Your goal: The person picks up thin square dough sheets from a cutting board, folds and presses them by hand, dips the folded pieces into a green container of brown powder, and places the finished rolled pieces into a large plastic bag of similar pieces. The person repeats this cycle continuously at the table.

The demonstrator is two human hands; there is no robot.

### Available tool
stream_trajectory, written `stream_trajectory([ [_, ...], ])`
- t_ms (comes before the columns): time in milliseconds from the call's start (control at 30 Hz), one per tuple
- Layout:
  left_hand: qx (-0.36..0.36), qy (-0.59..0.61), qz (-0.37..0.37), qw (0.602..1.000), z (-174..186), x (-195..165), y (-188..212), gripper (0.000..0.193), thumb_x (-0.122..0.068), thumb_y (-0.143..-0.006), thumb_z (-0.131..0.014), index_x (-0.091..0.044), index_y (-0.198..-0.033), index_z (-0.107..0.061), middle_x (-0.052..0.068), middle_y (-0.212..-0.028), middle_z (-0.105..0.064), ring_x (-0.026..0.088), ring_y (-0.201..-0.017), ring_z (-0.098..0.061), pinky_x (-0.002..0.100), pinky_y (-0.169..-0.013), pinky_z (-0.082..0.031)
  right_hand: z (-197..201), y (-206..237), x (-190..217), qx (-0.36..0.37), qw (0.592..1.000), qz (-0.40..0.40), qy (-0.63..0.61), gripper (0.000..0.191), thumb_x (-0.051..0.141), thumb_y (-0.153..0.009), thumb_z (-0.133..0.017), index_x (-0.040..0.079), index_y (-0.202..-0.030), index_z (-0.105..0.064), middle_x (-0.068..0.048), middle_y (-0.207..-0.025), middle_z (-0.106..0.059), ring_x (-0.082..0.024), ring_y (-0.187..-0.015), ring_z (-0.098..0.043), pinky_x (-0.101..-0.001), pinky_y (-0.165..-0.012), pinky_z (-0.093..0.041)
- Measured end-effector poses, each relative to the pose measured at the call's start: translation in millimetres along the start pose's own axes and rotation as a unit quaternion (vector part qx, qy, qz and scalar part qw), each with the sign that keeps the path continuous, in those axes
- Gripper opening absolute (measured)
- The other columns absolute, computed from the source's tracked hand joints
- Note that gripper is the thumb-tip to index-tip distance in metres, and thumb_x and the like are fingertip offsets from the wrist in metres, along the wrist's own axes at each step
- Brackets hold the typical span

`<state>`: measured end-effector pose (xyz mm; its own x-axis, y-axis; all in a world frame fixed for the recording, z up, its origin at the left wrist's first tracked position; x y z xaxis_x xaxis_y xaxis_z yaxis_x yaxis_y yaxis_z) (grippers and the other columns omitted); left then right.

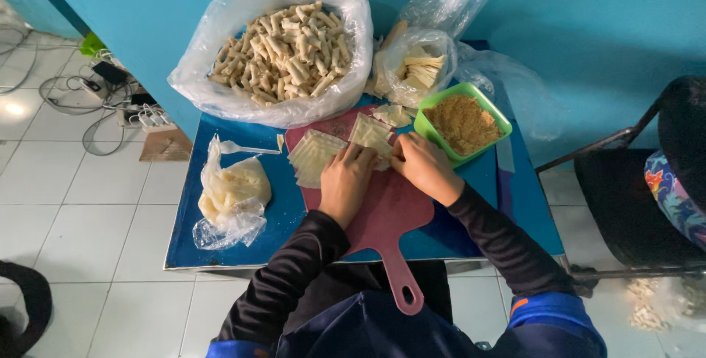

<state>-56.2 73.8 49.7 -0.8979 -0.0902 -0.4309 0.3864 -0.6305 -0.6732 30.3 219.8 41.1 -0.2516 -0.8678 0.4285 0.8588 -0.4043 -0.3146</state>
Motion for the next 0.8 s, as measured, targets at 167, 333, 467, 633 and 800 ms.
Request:
stream_trajectory([
  [167,0.007,-0.012,0.004,1.0,-2.5,0.9,0.2,0.011,-0.025,-0.094,-0.069,-0.016,-0.1,-0.07,0.002,-0.096,-0.066,0.025,-0.092,-0.067,0.04,-0.079,-0.052,0.3,-3.1,-2.5,0.007,1.0,0.016,-0.019,0.017,0.015,-0.087,-0.074,0.003,-0.088,-0.062,-0.015,-0.089,-0.068,-0.035,-0.085,-0.068,-0.045,-0.073,-0.053],
  [333,0.003,-0.012,0.004,1.0,-0.5,0.0,-1.0,0.011,-0.025,-0.093,-0.069,-0.015,-0.098,-0.07,0.002,-0.095,-0.065,0.025,-0.091,-0.067,0.039,-0.079,-0.052,11.4,-4.9,10.0,-0.018,0.999,0.003,-0.033,0.016,0.012,-0.086,-0.073,0.001,-0.088,-0.062,-0.015,-0.086,-0.07,-0.033,-0.08,-0.07,-0.0426,-0.068,-0.054],
  [467,0.006,-0.025,0.006,1.0,-0.5,-1.0,-1.8,0.011,-0.025,-0.094,-0.07,-0.015,-0.097,-0.069,0.003,-0.094,-0.065,0.026,-0.09,-0.067,0.04,-0.077,-0.051,10.5,-7.2,19.5,0.025,0.996,-0.018,-0.089,0.017,0.013,-0.088,-0.073,0.001,-0.093,-0.062,-0.015,-0.082,-0.072,-0.029,-0.076,-0.073,-0.0384,-0.066,-0.055],
  [633,0.019,-0.031,0.006,0.999,-0.5,-1.1,-2.2,0.015,-0.022,-0.09,-0.069,-0.015,-0.103,-0.067,0.004,-0.096,-0.066,0.027,-0.092,-0.067,0.04,-0.079,-0.052,3.0,-11.2,26.9,0.054,0.983,-0.016,-0.174,0.021,0.015,-0.087,-0.075,0.001,-0.1,-0.066,-0.015,-0.084,-0.074,-0.025,-0.076,-0.076,-0.0347,-0.067,-0.056],
  [800,0.025,-0.01,0.039,0.999,0.9,2.9,-3.7,0.023,-0.02,-0.093,-0.069,-0.013,-0.113,-0.062,0.004,-0.098,-0.067,0.028,-0.093,-0.068,0.041,-0.08,-0.052,5.2,-11.1,26.5,0.042,0.988,-0.01,-0.149,0.014,0.013,-0.093,-0.072,0.001,-0.101,-0.07,-0.017,-0.089,-0.074,-0.03,-0.079,-0.075,-0.036,-0.067,-0.055],
])
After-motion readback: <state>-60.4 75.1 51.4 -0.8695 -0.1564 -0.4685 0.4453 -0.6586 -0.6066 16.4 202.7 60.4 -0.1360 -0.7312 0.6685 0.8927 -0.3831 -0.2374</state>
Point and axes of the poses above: each hand's wrist, its own y-axis away from the middle knuckle, its own z-axis out of the back of the hand, x = y × z, the point moved 7 cm from there along -y, towards the middle knuckle
